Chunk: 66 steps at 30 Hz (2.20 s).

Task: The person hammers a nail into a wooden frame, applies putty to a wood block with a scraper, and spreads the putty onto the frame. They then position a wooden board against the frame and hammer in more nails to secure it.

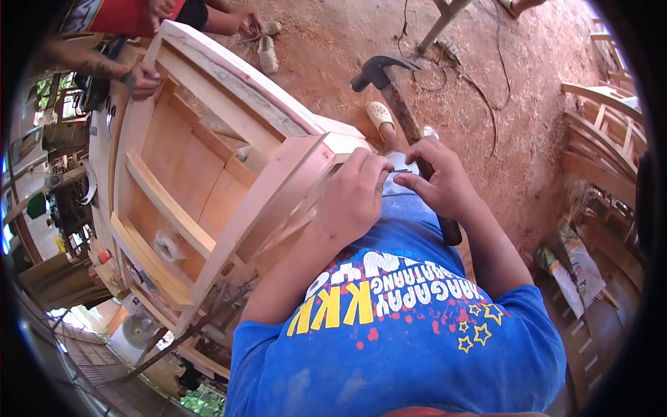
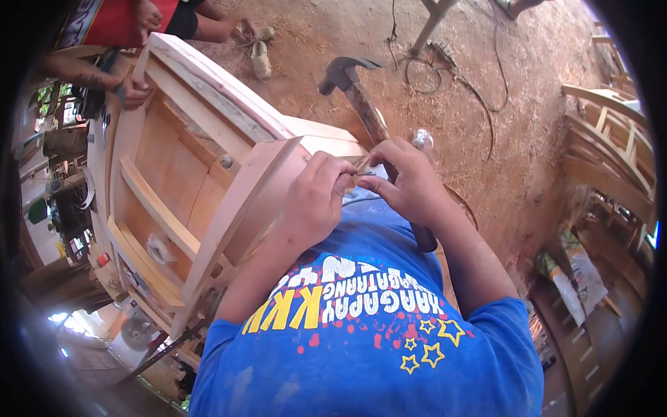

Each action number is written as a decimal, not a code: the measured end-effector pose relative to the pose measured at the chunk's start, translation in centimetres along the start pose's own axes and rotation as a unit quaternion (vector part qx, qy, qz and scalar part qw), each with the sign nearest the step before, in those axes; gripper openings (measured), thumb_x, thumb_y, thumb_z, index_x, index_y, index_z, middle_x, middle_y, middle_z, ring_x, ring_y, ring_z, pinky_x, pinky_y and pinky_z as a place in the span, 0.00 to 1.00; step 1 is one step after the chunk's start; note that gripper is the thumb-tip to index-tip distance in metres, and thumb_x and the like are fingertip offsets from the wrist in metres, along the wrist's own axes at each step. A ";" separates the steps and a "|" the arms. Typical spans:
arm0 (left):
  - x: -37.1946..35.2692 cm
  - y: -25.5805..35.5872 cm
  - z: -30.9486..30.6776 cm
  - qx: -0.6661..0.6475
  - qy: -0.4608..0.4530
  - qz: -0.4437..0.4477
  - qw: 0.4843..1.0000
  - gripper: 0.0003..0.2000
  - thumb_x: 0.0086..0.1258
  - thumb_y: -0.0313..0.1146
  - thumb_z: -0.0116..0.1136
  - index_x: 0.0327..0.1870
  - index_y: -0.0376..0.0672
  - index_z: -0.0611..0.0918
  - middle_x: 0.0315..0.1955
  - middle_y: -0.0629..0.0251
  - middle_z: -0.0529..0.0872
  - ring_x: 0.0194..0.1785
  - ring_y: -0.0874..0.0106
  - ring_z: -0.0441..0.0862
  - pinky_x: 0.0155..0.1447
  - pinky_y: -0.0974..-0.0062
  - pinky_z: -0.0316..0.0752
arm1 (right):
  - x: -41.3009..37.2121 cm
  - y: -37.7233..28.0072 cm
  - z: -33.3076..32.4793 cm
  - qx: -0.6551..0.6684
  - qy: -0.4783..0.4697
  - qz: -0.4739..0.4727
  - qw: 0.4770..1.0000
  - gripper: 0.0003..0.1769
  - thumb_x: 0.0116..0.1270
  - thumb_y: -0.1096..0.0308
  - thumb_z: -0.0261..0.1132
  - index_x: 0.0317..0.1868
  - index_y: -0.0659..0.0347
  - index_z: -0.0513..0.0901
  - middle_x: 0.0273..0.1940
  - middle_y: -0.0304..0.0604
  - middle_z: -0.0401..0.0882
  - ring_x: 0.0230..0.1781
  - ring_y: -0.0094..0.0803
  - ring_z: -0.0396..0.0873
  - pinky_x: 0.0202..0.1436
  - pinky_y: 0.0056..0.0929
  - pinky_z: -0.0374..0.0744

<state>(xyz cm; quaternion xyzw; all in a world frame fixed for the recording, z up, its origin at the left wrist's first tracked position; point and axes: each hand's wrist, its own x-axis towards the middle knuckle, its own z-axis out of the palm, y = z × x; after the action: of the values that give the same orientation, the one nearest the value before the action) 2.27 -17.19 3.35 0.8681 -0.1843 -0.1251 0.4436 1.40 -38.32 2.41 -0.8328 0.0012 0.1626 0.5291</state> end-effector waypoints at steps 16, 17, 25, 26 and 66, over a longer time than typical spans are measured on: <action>1.8 -3.1 5.2 -0.393 -0.021 -0.227 0.891 0.15 0.79 0.38 0.68 0.54 0.32 0.88 0.39 0.64 0.92 0.43 0.79 0.86 0.49 0.78 0.82 | -0.6 2.3 -0.8 0.092 -0.025 0.101 0.990 0.09 0.74 0.66 0.73 0.46 0.63 0.91 0.42 0.45 0.81 0.41 0.33 0.81 0.45 0.34 0.77; 1.0 -3.2 5.3 -0.397 -0.014 -0.213 0.893 0.15 0.79 0.38 0.68 0.53 0.33 0.88 0.38 0.65 0.92 0.42 0.79 0.86 0.49 0.78 0.82 | -1.6 2.3 -0.1 0.090 -0.015 0.111 0.990 0.10 0.74 0.65 0.73 0.45 0.64 0.91 0.41 0.44 0.81 0.40 0.32 0.81 0.44 0.33 0.77; -4.8 -3.6 5.2 -0.554 0.061 -0.214 0.802 0.14 0.82 0.40 0.63 0.54 0.38 0.88 0.44 0.62 0.93 0.46 0.75 0.90 0.51 0.77 0.83 | -7.7 1.8 3.0 0.072 0.007 0.148 0.986 0.18 0.77 0.56 0.71 0.40 0.67 0.89 0.29 0.35 0.75 0.21 0.19 0.77 0.23 0.22 0.73; -5.1 -3.6 4.5 -0.577 0.079 -0.225 0.781 0.14 0.83 0.41 0.62 0.54 0.38 0.88 0.46 0.61 0.93 0.47 0.74 0.90 0.51 0.77 0.83 | -7.6 1.8 3.1 0.077 0.008 0.148 0.986 0.18 0.77 0.56 0.72 0.39 0.66 0.89 0.28 0.35 0.75 0.21 0.19 0.77 0.23 0.22 0.73; 17.2 -11.2 -6.4 0.277 -0.413 -0.278 0.822 0.11 0.71 0.40 0.69 0.50 0.49 0.93 0.42 0.57 0.93 0.47 0.59 0.90 0.56 0.63 0.80 | 4.4 12.0 -2.6 0.281 -0.139 0.252 0.916 0.25 0.72 0.66 0.71 0.63 0.67 0.73 0.30 0.37 0.78 0.20 0.21 0.76 0.23 0.26 0.76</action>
<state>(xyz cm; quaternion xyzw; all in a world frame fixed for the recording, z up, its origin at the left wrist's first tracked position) 22.52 -13.92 -2.99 0.8360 -0.1280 -0.5335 0.0128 4.13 -45.15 -8.38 -0.5912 0.1829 0.3973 0.6777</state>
